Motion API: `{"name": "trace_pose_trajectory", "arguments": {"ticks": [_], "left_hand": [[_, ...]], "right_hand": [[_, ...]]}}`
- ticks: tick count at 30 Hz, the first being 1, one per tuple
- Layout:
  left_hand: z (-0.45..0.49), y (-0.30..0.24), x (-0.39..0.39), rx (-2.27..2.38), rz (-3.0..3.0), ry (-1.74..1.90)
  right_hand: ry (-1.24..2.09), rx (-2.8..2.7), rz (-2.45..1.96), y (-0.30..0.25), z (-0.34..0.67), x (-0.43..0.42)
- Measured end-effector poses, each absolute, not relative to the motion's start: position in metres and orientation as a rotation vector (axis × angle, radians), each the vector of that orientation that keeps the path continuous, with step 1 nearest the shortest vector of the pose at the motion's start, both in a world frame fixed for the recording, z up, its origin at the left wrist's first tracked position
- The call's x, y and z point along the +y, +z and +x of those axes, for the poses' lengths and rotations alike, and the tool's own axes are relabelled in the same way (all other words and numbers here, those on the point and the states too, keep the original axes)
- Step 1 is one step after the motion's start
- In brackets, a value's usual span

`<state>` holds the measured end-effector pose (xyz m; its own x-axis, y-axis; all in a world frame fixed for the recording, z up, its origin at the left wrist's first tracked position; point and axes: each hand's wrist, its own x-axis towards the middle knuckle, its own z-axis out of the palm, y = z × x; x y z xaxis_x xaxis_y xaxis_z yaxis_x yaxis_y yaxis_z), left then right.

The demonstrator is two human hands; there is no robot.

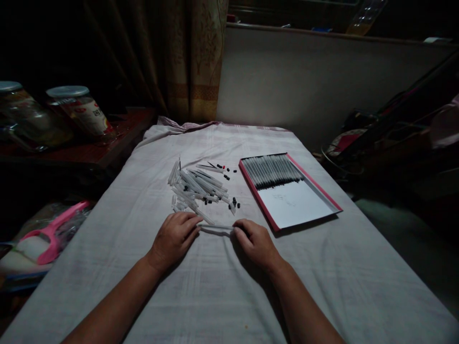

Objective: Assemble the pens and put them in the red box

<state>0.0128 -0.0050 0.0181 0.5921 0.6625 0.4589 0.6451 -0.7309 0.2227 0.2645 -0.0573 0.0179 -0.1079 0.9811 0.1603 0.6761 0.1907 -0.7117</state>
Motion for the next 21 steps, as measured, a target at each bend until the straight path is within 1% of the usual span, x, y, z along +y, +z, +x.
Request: {"name": "trace_pose_trajectory", "arguments": {"ticks": [3,9,13,17,19,21], "left_hand": [[0.01,0.021,0.008,1.217,2.857,0.7],[0.022,0.032,0.025,1.233,3.071,0.384],[0.028,0.036,0.031,1.196,3.177,0.28],[0.027,0.035,0.032,1.128,3.19,0.288],[0.024,0.036,0.029,1.134,3.115,0.398],[0.021,0.037,0.024,1.185,2.939,0.602]], "right_hand": [[0.617,-1.753,-1.601,0.014,0.275,-0.057],[0.601,-1.731,-1.539,0.004,0.276,-0.056],[0.602,-1.747,-1.608,0.004,0.274,-0.056],[0.566,-1.685,-1.643,0.006,0.274,-0.056],[0.562,-1.608,-1.647,0.007,0.274,-0.056],[0.601,-1.53,-1.628,0.008,0.275,-0.056]]}}
